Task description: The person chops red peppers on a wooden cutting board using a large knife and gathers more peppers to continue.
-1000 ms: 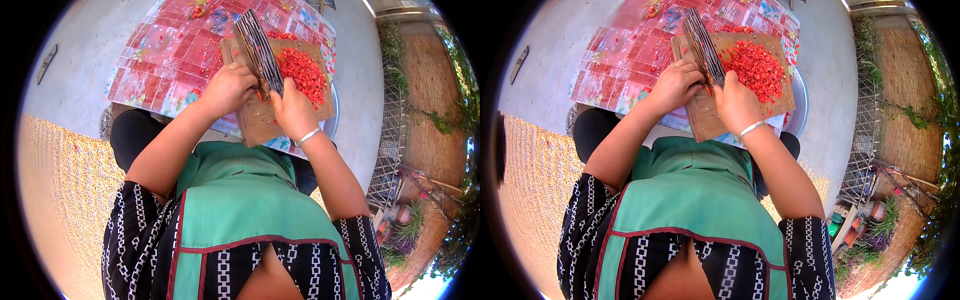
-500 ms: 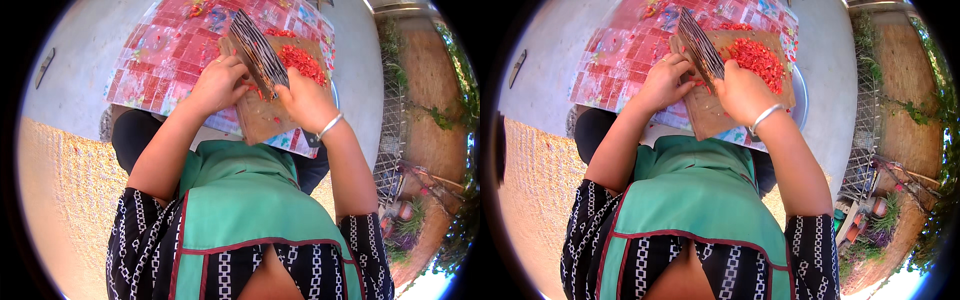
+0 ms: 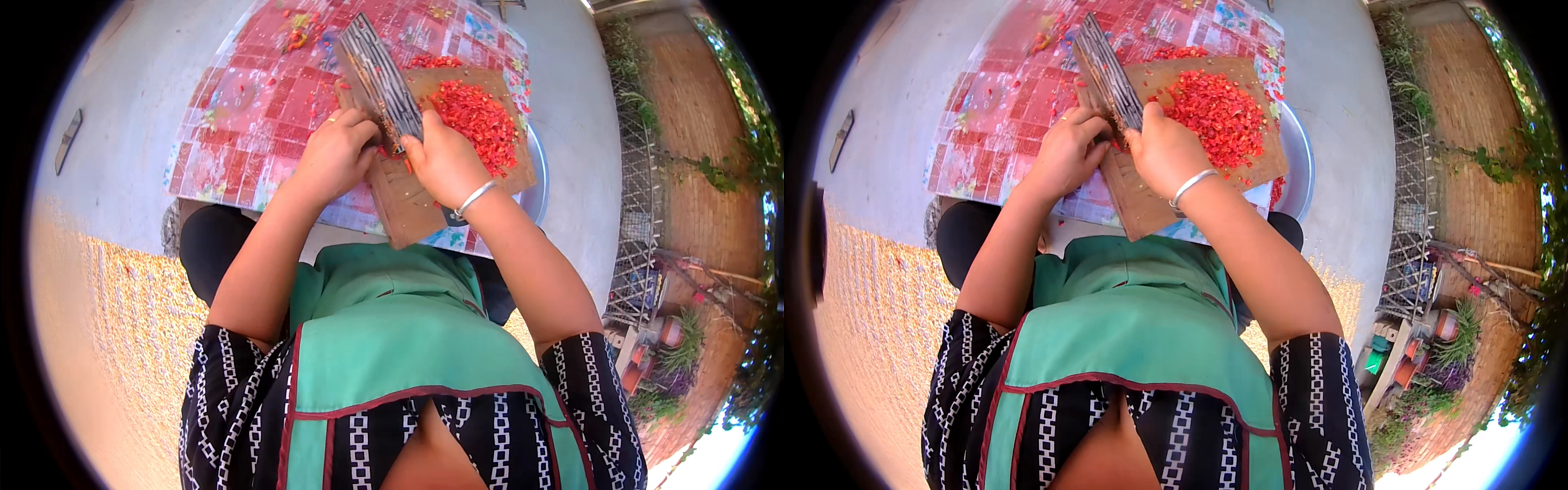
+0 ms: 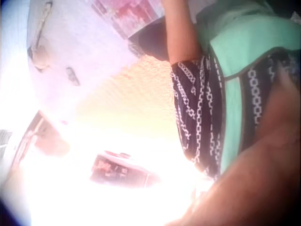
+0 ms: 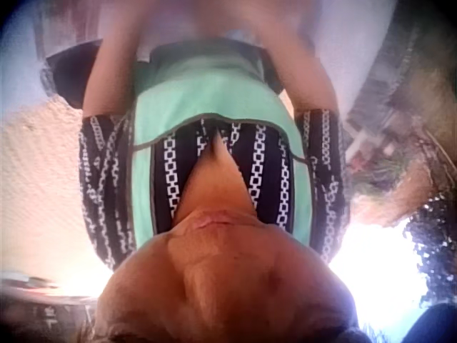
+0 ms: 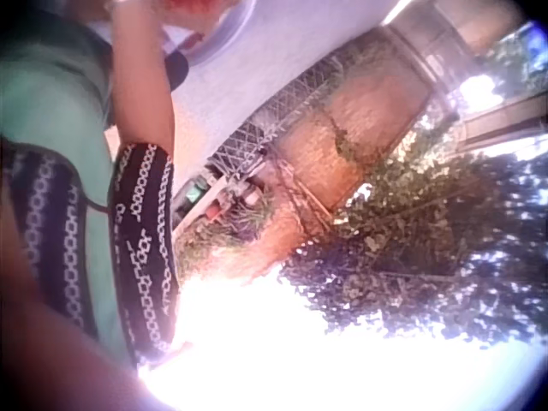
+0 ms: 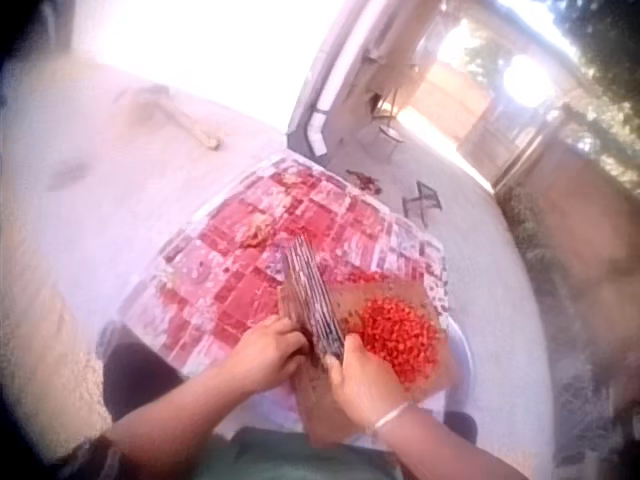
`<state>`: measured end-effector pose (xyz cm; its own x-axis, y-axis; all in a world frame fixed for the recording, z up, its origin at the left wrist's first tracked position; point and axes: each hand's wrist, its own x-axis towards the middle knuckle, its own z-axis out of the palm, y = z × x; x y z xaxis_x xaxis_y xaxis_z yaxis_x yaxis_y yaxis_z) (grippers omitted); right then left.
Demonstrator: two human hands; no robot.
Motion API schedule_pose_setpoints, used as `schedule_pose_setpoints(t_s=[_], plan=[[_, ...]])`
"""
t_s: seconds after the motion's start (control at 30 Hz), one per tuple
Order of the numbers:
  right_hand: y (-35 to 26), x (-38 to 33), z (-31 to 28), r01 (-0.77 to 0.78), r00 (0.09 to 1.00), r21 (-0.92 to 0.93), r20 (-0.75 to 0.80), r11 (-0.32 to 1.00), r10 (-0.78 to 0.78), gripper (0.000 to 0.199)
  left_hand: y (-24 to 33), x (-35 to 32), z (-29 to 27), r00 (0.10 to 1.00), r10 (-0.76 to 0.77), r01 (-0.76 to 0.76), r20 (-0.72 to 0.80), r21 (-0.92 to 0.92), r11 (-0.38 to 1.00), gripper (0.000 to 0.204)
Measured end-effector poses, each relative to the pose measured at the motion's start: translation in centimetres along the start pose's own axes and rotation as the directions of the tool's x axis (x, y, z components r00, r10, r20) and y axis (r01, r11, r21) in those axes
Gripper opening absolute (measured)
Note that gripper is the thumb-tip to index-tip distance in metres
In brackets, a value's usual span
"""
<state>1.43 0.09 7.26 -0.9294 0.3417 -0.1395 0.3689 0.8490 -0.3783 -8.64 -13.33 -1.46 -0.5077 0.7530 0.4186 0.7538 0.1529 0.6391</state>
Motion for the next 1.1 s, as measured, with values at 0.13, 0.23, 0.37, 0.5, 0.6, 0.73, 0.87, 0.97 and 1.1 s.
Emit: schedule_pose_setpoints(t_s=[0.13,0.23,0.37,0.5,0.6,0.73,0.87,0.97,1.1], plan=[[3.1,-2.3,-0.1,-0.200,0.969,0.298,0.202,0.933,0.143,0.030,0.2,-0.5,-0.5,0.998,-0.055,0.054,-0.012,-0.027,0.998,0.018],[6.2,-3.3,-1.4,-0.278,0.958,0.409,0.187,0.869,0.219,0.029,0.5,-0.5,-0.4,0.998,-0.069,0.069,0.008,-0.047,0.996,0.017],[12.4,-3.7,-1.8,-0.351,0.931,0.529,0.105,0.773,0.351,0.027,1.0,-0.2,-0.3,0.998,-0.067,0.067,0.018,-0.002,0.998,0.018],[17.8,-5.0,-2.9,-0.374,0.893,0.642,0.053,0.670,0.447,0.024,1.0,0.0,-0.5,0.995,-0.075,0.075,0.058,0.011,0.997,0.017],[22.0,-6.2,-3.8,-0.358,0.867,0.695,-0.001,0.623,0.499,0.023,1.3,0.0,-0.6,0.993,-0.092,0.092,0.075,0.006,0.996,0.016],[26.8,-8.1,-6.2,-0.422,0.761,0.707,-0.064,0.567,0.646,0.021,2.2,0.2,-0.6,0.989,-0.122,0.119,0.078,0.033,0.992,0.015],[26.8,-10.4,-7.6,-0.343,0.770,0.702,-0.169,0.624,0.615,0.021,2.0,-0.1,-0.3,0.991,-0.115,0.110,0.069,0.077,0.991,0.016],[21.9,-12.9,-7.0,-0.195,0.912,0.781,-0.078,0.593,0.403,0.022,2.4,-0.6,0.3,0.985,-0.169,0.164,0.039,0.107,0.981,0.016],[18.1,-13.2,-4.2,-0.218,0.975,0.698,0.188,0.682,0.119,0.024,3.9,-0.3,0.8,0.979,-0.201,0.201,-0.017,0.126,0.971,0.015]])
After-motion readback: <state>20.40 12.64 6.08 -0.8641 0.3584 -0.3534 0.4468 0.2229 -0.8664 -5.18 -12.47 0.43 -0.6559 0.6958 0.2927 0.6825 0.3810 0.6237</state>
